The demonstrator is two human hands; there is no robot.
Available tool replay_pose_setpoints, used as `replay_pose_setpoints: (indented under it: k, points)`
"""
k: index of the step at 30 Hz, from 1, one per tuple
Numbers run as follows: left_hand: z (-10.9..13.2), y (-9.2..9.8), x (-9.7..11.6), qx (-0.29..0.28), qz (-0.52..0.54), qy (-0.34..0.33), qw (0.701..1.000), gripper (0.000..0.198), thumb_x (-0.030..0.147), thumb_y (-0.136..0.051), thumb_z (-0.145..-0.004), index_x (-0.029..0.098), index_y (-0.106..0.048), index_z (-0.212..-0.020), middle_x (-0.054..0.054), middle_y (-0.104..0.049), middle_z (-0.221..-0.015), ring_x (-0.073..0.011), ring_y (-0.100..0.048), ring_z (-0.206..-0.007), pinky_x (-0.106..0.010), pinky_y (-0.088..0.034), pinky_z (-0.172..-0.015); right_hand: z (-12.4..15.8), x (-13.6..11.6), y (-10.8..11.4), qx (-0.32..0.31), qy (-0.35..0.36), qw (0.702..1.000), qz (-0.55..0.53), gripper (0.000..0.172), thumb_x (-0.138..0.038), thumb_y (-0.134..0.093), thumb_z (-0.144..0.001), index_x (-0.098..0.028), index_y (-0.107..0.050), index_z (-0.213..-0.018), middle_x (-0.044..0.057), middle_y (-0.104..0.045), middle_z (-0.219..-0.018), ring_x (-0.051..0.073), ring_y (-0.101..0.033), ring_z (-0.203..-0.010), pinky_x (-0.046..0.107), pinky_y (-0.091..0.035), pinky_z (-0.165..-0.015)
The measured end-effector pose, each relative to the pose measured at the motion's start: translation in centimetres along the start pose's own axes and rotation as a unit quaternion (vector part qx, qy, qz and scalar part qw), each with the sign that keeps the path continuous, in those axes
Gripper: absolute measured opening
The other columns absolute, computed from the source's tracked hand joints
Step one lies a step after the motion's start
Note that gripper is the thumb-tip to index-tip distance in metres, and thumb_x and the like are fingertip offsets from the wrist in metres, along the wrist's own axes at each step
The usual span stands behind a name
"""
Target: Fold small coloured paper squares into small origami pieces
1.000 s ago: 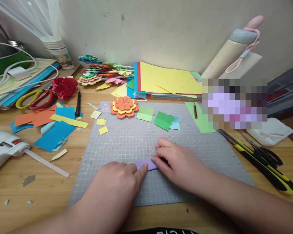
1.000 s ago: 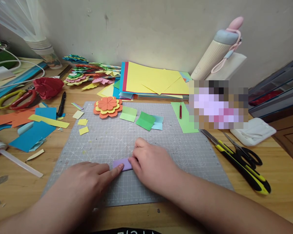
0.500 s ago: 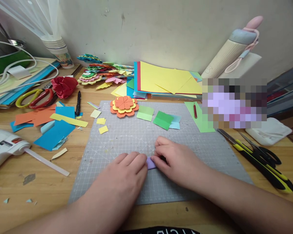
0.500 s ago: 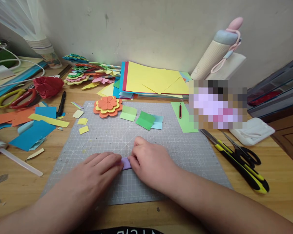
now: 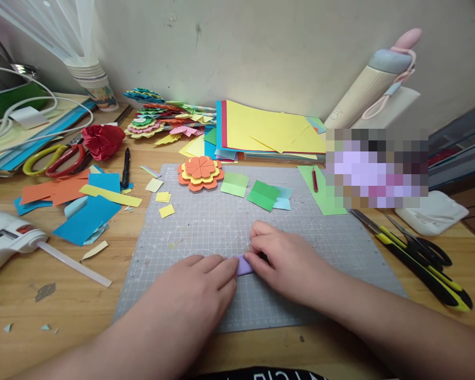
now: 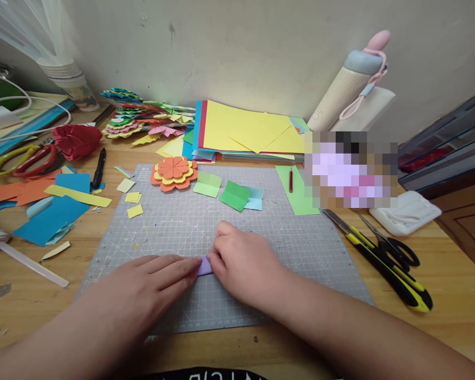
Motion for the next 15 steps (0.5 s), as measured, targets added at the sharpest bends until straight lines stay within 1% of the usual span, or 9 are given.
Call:
replay_pose_setpoints:
  k: [5, 9, 13, 15]
  points:
    - [-0.09, -0.07, -0.05, -0.007, 0.004, 0.003, 1.000, 0.036, 0.010, -0.045, -0.086, 0.010, -0.059, -0.119, -0.013, -0.063, -0.122, -0.0253, -0.062, -0.101, -0.039, -0.053, -0.083, -0.01, 0.00, -0.02, 0.010, 0.002, 1.000, 0.001, 0.028, -0.021, -0.050, -0.088, -0.014, -0.049, -0.060, 0.001, -0.053, -0.082, 0.008, -0.045, -0.059, 0.026, -0.026, -0.051]
    - [0.00, -0.24, 0.03, -0.025, 0.007, 0.005, 1.000, 0.037, 0.011, -0.044, -0.086, 0.009, -0.058, -0.121, -0.014, -0.061, -0.125, -0.0260, -0.061, -0.103, -0.040, -0.054, -0.082, -0.05, -0.17, -0.12, 0.011, -0.001, 1.000, 0.005, 0.028, -0.022, -0.050, -0.088, -0.015, -0.049, -0.061, 0.001, -0.053, -0.083, 0.008, -0.044, -0.058, 0.026, -0.026, -0.051]
    - [-0.05, -0.18, 0.06, -0.041, 0.011, 0.015, 0.999, 0.039, 0.011, -0.044, -0.086, 0.011, -0.057, -0.122, -0.013, -0.059, -0.128, -0.0257, -0.060, -0.106, -0.040, -0.053, -0.085, -0.12, -0.11, -0.21, 0.006, 0.000, 1.000, 0.008, 0.027, -0.023, -0.050, -0.087, -0.015, -0.047, -0.061, 0.000, -0.052, -0.083, 0.008, -0.042, -0.057, 0.026, -0.026, -0.051]
    - [-0.11, -0.10, 0.03, -0.044, 0.016, 0.021, 0.999, 0.040, 0.011, -0.045, -0.085, 0.012, -0.057, -0.123, -0.012, -0.058, -0.130, -0.0258, -0.059, -0.108, -0.041, -0.052, -0.087, -0.03, 0.06, -0.11, 0.010, 0.008, 1.000, 0.000, 0.023, -0.022, -0.051, -0.086, -0.016, -0.049, -0.064, 0.000, -0.052, -0.084, 0.009, -0.044, -0.059, 0.026, -0.028, -0.052]
Point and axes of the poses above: each hand's wrist, its own z-axis away from the middle knuckle, its own y-axis out of the back of the hand, x = y × z, the point moved 2 cm from there along -z, towards the middle knuckle
